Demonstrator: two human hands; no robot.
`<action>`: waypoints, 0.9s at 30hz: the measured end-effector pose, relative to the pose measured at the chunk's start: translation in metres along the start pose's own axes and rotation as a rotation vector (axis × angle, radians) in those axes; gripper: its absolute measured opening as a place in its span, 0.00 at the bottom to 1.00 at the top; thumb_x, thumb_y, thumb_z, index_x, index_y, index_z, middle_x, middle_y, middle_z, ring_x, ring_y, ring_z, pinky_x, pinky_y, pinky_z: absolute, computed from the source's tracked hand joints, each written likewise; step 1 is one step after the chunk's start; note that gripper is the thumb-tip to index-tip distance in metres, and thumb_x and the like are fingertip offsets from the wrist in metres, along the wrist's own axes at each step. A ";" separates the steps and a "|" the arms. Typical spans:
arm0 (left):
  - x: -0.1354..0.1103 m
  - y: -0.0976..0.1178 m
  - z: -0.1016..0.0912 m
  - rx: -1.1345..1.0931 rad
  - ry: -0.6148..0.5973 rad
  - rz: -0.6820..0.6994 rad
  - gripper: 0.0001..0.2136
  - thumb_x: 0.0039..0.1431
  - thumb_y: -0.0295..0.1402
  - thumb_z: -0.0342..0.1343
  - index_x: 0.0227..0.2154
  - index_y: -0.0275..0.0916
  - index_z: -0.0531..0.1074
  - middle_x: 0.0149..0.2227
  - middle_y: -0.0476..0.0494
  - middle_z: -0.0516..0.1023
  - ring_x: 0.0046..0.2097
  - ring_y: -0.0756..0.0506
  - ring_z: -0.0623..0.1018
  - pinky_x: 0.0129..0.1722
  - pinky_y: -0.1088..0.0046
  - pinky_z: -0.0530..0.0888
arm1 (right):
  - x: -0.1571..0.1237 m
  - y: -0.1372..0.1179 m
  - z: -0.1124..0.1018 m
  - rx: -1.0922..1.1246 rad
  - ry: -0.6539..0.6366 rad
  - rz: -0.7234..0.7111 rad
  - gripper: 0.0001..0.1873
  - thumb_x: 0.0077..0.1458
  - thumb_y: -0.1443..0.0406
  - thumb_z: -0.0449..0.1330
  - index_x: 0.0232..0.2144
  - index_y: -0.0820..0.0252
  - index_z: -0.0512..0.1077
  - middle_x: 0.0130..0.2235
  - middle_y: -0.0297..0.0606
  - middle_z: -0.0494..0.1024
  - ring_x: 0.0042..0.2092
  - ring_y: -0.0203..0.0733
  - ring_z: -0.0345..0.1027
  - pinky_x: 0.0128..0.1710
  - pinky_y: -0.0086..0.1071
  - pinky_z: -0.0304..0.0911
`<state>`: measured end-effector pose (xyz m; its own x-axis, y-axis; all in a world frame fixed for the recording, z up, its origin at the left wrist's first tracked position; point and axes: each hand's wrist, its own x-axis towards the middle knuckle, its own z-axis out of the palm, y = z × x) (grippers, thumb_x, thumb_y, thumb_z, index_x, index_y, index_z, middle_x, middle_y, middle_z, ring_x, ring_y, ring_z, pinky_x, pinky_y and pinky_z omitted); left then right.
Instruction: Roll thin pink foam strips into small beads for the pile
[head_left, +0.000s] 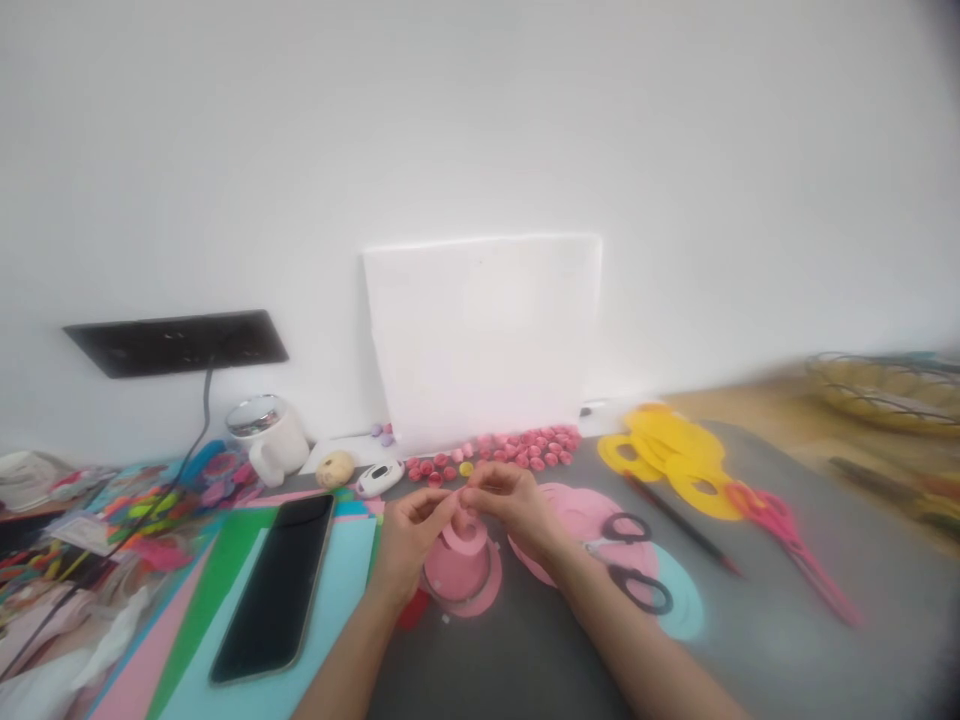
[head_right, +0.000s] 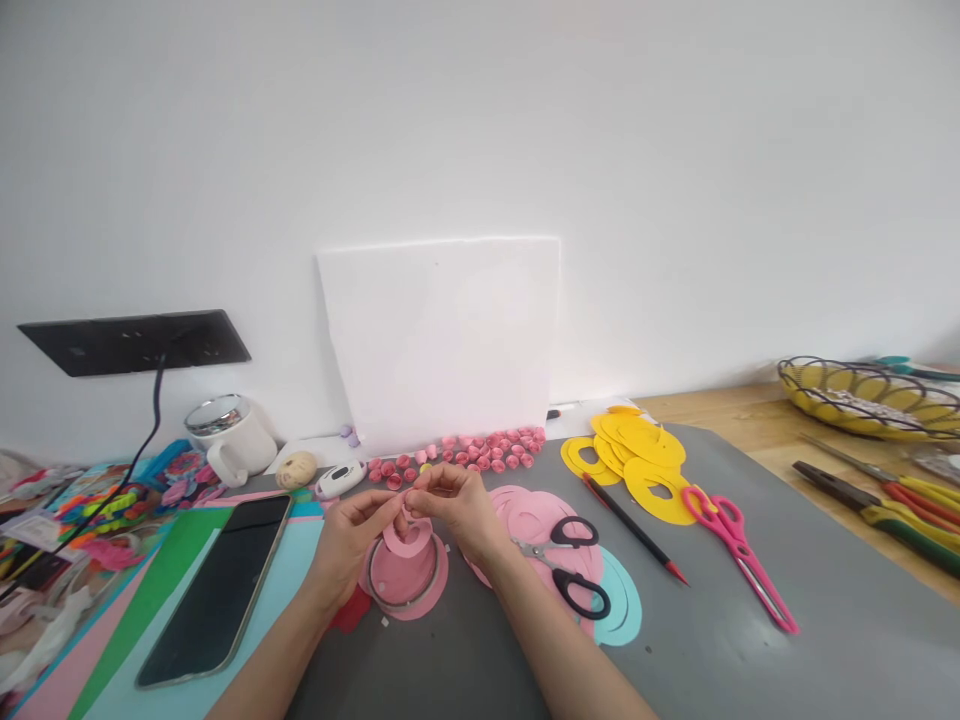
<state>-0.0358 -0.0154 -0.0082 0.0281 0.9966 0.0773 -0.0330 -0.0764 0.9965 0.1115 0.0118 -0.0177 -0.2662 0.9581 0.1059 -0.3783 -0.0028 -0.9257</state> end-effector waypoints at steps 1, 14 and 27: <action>0.000 0.000 0.000 0.003 0.002 -0.003 0.09 0.50 0.36 0.59 0.22 0.35 0.75 0.18 0.49 0.73 0.24 0.49 0.72 0.30 0.74 0.69 | 0.000 0.001 0.000 0.007 0.014 0.001 0.09 0.38 0.64 0.69 0.22 0.61 0.72 0.22 0.31 0.75 0.26 0.34 0.67 0.32 0.30 0.63; 0.003 -0.002 -0.001 -0.039 0.115 -0.024 0.11 0.46 0.39 0.61 0.25 0.34 0.76 0.17 0.49 0.72 0.23 0.49 0.71 0.28 0.74 0.69 | 0.002 0.004 -0.003 -0.003 0.029 0.045 0.13 0.40 0.61 0.68 0.31 0.61 0.77 0.29 0.38 0.79 0.31 0.38 0.72 0.38 0.34 0.65; 0.001 -0.002 -0.001 -0.053 0.031 -0.028 0.09 0.49 0.37 0.60 0.25 0.35 0.76 0.19 0.49 0.73 0.25 0.49 0.71 0.31 0.73 0.69 | -0.002 -0.004 0.002 0.001 -0.015 0.025 0.10 0.39 0.63 0.68 0.22 0.61 0.71 0.22 0.33 0.75 0.26 0.35 0.67 0.31 0.31 0.64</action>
<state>-0.0367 -0.0138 -0.0099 -0.0013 0.9988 0.0479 -0.0855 -0.0479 0.9952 0.1116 0.0098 -0.0136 -0.2886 0.9534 0.0884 -0.3728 -0.0268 -0.9275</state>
